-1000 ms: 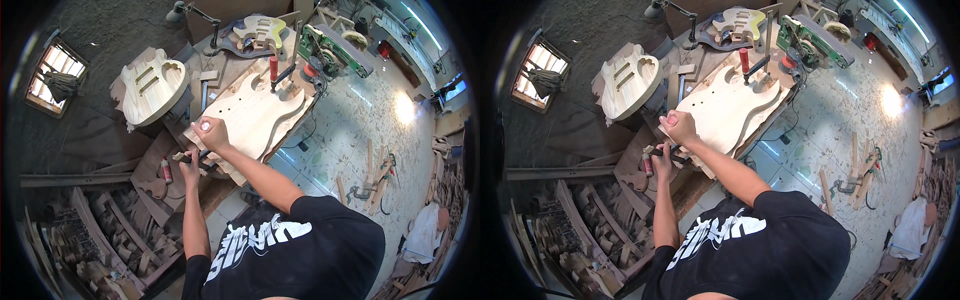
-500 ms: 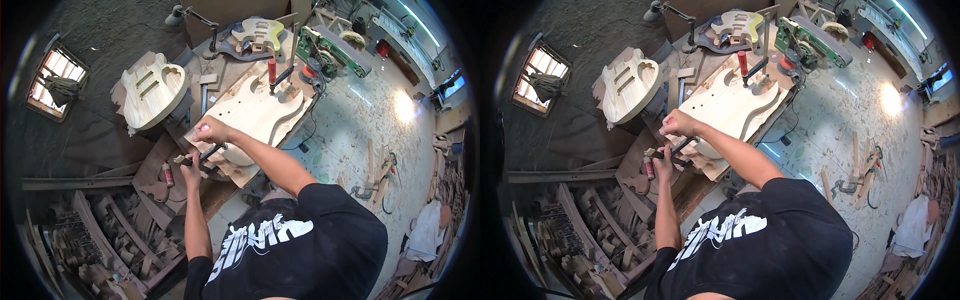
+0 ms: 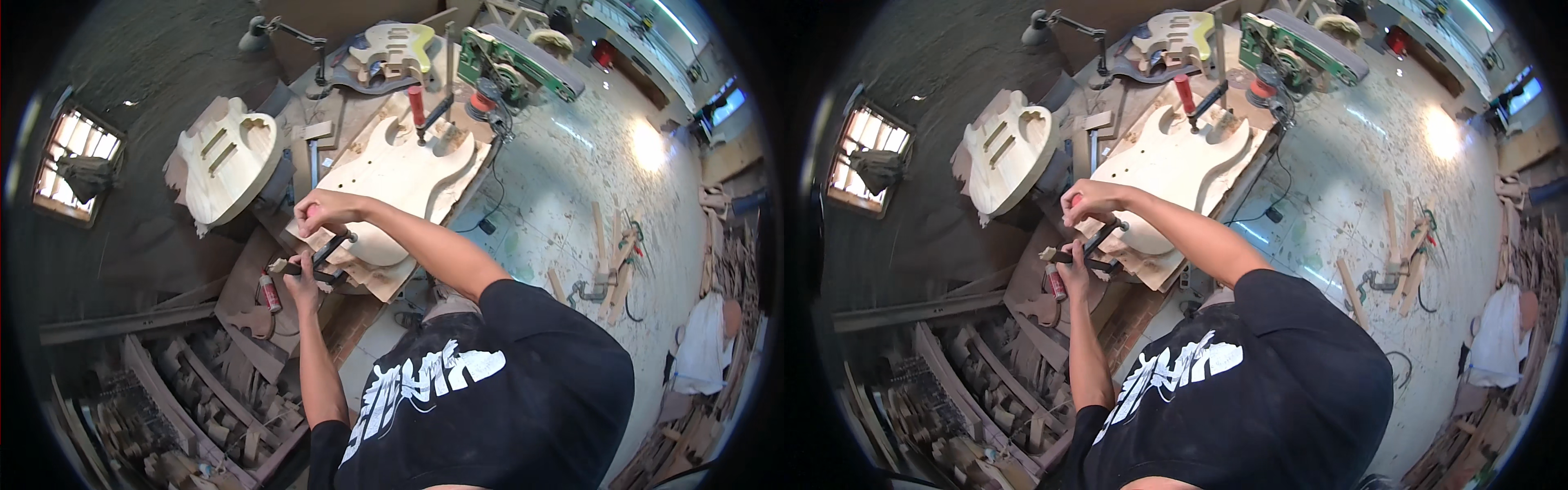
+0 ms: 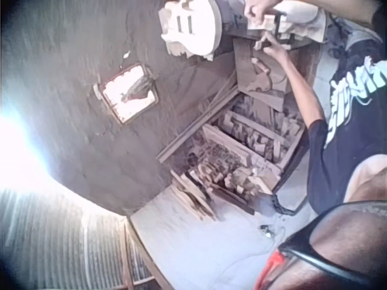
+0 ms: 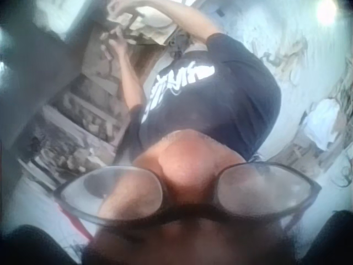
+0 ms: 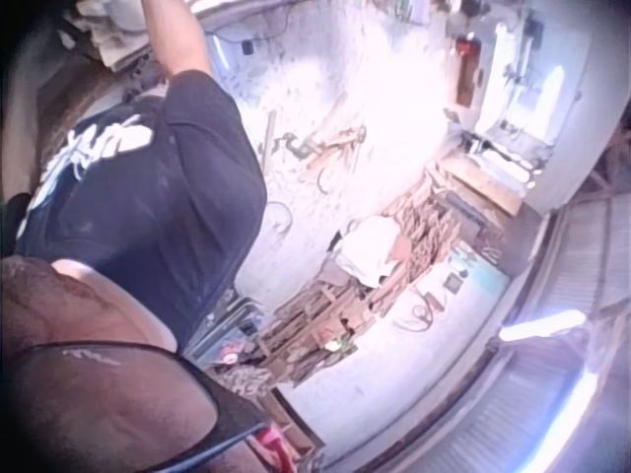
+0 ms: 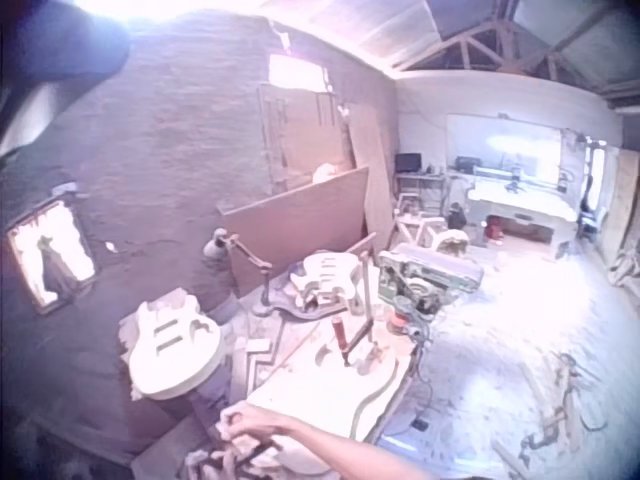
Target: The person secures a wooden guitar body onto a wooden board using clamps, then uses a routing tool to carve out a recessed cavity on the face of the guitar body.
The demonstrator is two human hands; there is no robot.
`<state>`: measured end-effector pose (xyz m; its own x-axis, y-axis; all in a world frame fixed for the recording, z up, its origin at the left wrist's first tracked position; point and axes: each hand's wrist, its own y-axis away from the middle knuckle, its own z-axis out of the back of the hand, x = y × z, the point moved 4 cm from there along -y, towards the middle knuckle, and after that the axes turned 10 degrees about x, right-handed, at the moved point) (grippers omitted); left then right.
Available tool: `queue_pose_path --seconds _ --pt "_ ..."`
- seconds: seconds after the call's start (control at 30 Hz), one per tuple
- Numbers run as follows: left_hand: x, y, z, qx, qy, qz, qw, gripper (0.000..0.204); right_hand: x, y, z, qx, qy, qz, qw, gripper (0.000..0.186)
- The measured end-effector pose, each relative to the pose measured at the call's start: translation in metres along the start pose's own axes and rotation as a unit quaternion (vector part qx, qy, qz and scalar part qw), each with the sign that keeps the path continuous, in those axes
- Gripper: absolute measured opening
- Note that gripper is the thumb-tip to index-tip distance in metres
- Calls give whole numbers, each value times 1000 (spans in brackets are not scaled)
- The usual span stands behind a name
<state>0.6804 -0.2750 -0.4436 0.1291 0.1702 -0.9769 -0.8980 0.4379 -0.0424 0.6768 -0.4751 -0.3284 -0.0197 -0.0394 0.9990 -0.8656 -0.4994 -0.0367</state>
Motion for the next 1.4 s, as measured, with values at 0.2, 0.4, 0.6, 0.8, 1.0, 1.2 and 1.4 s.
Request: queue_pose_path --seconds 0.2,0.4,0.6,0.8,1.0,1.2,1.4 --pt "4 -2 1 -16 -31 -45 998 29 -31 -11 -12 -182 47 33 982 28" --pt "12 -2 5 -15 -20 -28 999 30 -20 0 -31 -495 156 80 851 32" --pt "21 -3 3 -31 -41 -50 997 29 -33 28 -32 -398 223 -24 889 40" --pt "81 17 35 -169 -185 -59 966 52 -51 139 -66 -372 207 -21 905 57" --pt "227 164 81 -210 -58 144 965 48 -157 313 -91 -362 75 -198 908 50" --pt "212 337 -28 192 -229 577 760 60 -277 553 -119 -516 17 -383 766 37" --pt "146 305 -140 255 -336 461 781 52 -300 696 -146 -600 26 -397 695 31"
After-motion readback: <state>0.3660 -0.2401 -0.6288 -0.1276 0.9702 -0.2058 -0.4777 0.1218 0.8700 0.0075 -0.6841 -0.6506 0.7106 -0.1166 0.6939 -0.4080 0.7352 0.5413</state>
